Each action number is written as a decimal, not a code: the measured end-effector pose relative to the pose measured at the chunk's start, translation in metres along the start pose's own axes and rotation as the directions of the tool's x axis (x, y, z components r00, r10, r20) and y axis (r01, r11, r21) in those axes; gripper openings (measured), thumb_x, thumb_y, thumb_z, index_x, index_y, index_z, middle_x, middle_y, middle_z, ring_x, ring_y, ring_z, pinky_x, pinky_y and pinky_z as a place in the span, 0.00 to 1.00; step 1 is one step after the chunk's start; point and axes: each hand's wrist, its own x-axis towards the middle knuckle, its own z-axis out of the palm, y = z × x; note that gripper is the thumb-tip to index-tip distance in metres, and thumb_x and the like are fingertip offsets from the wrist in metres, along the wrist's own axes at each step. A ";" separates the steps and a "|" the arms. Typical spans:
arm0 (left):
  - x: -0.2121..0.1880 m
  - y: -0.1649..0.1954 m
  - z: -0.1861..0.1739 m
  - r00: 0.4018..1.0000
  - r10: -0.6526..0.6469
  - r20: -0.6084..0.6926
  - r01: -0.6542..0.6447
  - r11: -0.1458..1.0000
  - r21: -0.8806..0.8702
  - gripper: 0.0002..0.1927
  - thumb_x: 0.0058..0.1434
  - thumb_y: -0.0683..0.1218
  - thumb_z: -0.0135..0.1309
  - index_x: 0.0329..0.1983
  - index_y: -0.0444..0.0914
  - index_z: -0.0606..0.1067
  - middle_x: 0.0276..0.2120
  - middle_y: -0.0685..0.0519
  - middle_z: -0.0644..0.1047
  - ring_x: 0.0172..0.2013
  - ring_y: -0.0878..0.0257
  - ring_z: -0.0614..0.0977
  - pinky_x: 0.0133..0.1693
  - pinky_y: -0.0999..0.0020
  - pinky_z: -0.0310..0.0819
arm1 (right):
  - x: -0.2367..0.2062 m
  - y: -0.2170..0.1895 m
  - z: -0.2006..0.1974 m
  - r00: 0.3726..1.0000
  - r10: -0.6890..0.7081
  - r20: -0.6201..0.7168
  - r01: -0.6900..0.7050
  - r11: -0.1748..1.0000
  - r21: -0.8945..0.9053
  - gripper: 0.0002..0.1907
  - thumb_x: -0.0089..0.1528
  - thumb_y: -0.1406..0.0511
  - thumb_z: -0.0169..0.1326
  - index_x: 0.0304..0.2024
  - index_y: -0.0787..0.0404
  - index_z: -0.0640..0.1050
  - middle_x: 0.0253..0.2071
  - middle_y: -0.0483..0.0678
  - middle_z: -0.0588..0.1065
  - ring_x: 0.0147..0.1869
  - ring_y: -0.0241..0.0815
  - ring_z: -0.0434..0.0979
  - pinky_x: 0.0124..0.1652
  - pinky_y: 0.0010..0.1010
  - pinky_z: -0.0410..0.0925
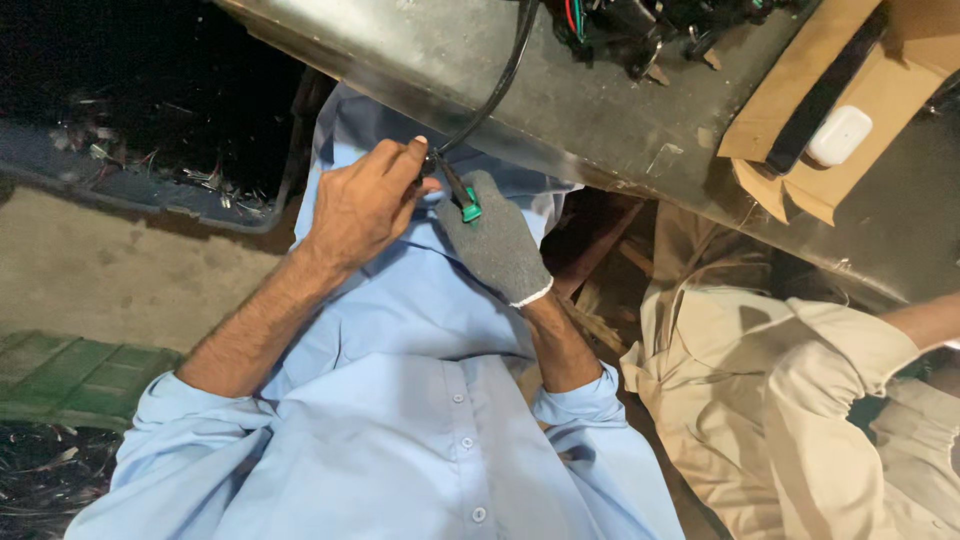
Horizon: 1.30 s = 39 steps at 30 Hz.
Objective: The person works at a bench assembling wire harnesses. They pick up a cable, strip insulation from its ends with pliers, twist the exposed wires, attach a connector housing, and place the finished harness on a pile of completed harnesses on the bench.
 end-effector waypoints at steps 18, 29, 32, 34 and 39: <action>0.016 -0.009 -0.027 0.981 -0.046 0.186 0.119 0.907 -0.404 0.22 0.69 0.54 0.58 0.56 0.34 0.72 0.40 0.47 0.79 0.36 0.54 0.80 0.36 0.63 0.73 | 0.013 -0.009 0.011 0.949 -0.269 -0.167 0.292 0.947 0.133 0.17 0.61 0.64 0.61 0.45 0.66 0.69 0.37 0.58 0.78 0.41 0.57 0.83 0.38 0.41 0.72; 0.022 0.018 -0.028 1.000 -0.007 0.012 0.010 0.954 -0.300 0.22 0.72 0.56 0.56 0.57 0.35 0.71 0.43 0.43 0.80 0.40 0.50 0.82 0.38 0.63 0.75 | 0.002 0.016 0.007 0.949 -0.272 -0.157 0.290 0.950 0.111 0.14 0.63 0.65 0.59 0.48 0.64 0.71 0.39 0.57 0.78 0.42 0.55 0.82 0.41 0.40 0.72; 0.027 0.022 -0.030 0.988 -0.051 0.149 0.051 0.999 0.004 0.21 0.68 0.54 0.60 0.56 0.36 0.74 0.34 0.43 0.78 0.33 0.48 0.82 0.31 0.57 0.72 | -0.004 0.011 0.007 0.970 -0.229 -0.079 0.240 0.955 0.177 0.13 0.64 0.65 0.59 0.47 0.64 0.71 0.39 0.59 0.76 0.41 0.57 0.79 0.41 0.41 0.70; 0.023 0.021 -0.028 0.959 -0.144 0.242 0.162 0.985 -0.056 0.20 0.68 0.55 0.62 0.52 0.36 0.73 0.32 0.47 0.78 0.34 0.49 0.82 0.32 0.57 0.72 | -0.005 0.003 0.003 0.978 -0.202 -0.056 0.209 0.959 0.190 0.14 0.63 0.65 0.59 0.47 0.63 0.72 0.38 0.58 0.76 0.42 0.57 0.78 0.41 0.41 0.70; -0.013 -0.006 -0.023 0.962 -0.231 -0.145 0.167 0.920 -0.356 0.19 0.67 0.45 0.64 0.54 0.35 0.69 0.39 0.46 0.76 0.35 0.55 0.78 0.39 0.63 0.74 | -0.010 -0.019 -0.031 0.858 -0.506 -0.091 0.499 0.862 -0.085 0.19 0.59 0.64 0.65 0.48 0.60 0.73 0.41 0.53 0.76 0.44 0.54 0.78 0.43 0.39 0.71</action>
